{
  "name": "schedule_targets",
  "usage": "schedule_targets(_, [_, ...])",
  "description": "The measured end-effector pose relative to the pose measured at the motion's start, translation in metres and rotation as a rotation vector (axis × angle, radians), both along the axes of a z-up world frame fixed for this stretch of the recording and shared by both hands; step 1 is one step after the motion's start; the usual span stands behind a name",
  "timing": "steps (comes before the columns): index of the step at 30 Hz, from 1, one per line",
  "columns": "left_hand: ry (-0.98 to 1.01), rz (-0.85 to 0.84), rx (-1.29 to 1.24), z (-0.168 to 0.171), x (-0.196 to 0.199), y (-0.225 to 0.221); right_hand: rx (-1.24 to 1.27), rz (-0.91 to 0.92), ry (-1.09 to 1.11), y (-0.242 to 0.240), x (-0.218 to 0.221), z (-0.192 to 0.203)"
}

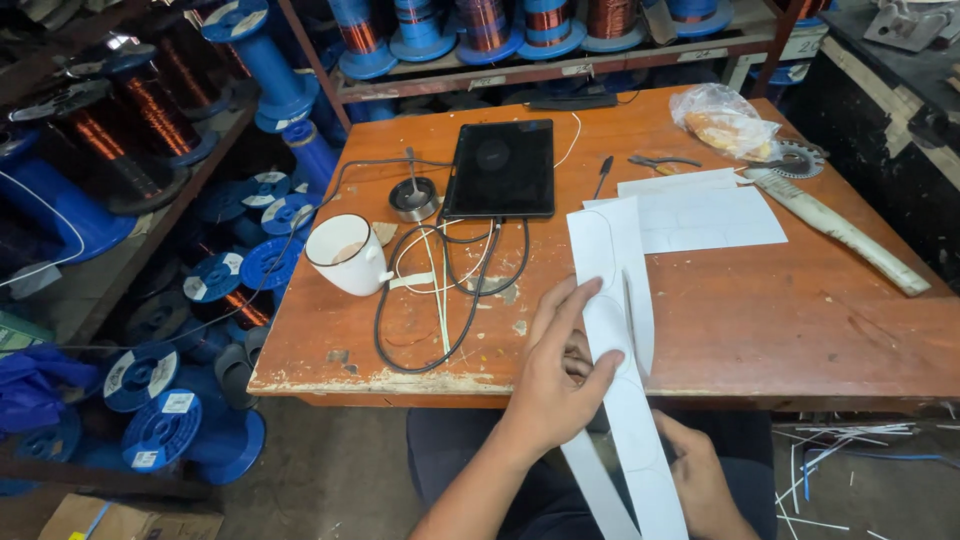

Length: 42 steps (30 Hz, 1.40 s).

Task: Cutting out curved shapes from a paper strip using scissors

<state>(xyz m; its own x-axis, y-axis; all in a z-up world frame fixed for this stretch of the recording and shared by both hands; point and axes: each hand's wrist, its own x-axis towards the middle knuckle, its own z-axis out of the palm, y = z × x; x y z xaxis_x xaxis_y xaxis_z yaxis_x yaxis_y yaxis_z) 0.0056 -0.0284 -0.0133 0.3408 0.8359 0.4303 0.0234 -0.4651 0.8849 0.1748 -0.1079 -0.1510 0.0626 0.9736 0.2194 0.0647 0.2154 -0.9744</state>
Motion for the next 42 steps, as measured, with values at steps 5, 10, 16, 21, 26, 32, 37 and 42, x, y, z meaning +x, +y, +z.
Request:
schedule_targets(5, [0.019, -0.017, 0.026, 0.003, 0.001, -0.001, -0.042, -0.013, 0.137, -0.002, 0.0, -0.009])
schedule_targets(10, [0.012, -0.027, 0.022, 0.005, 0.001, -0.002, -0.063, -0.023, 0.199, -0.001, -0.001, -0.008])
schedule_targets(16, [0.042, -0.018, 0.009, 0.011, 0.0, -0.001, -0.062, -0.022, 0.148, 0.001, 0.001, -0.009])
schedule_targets(21, [0.198, 0.013, 0.058, 0.018, -0.005, 0.012, -0.069, 0.058, 0.254, -0.003, -0.011, 0.008])
schedule_targets(26, [0.0, 0.109, 0.284, 0.022, 0.0, 0.024, -0.014, 0.103, 0.274, -0.001, -0.012, 0.009])
schedule_targets(32, [-0.005, 0.16, 0.146, 0.019, 0.001, 0.02, -0.02, 0.102, 0.238, 0.004, -0.016, 0.012])
schedule_targets(37, [0.036, 0.094, 0.129, 0.016, 0.004, 0.008, 0.009, 0.045, 0.182, 0.017, -0.008, 0.015])
schedule_targets(42, [0.051, 0.123, 0.11, 0.018, 0.004, 0.008, 0.024, 0.018, 0.103, 0.023, -0.01, 0.034])
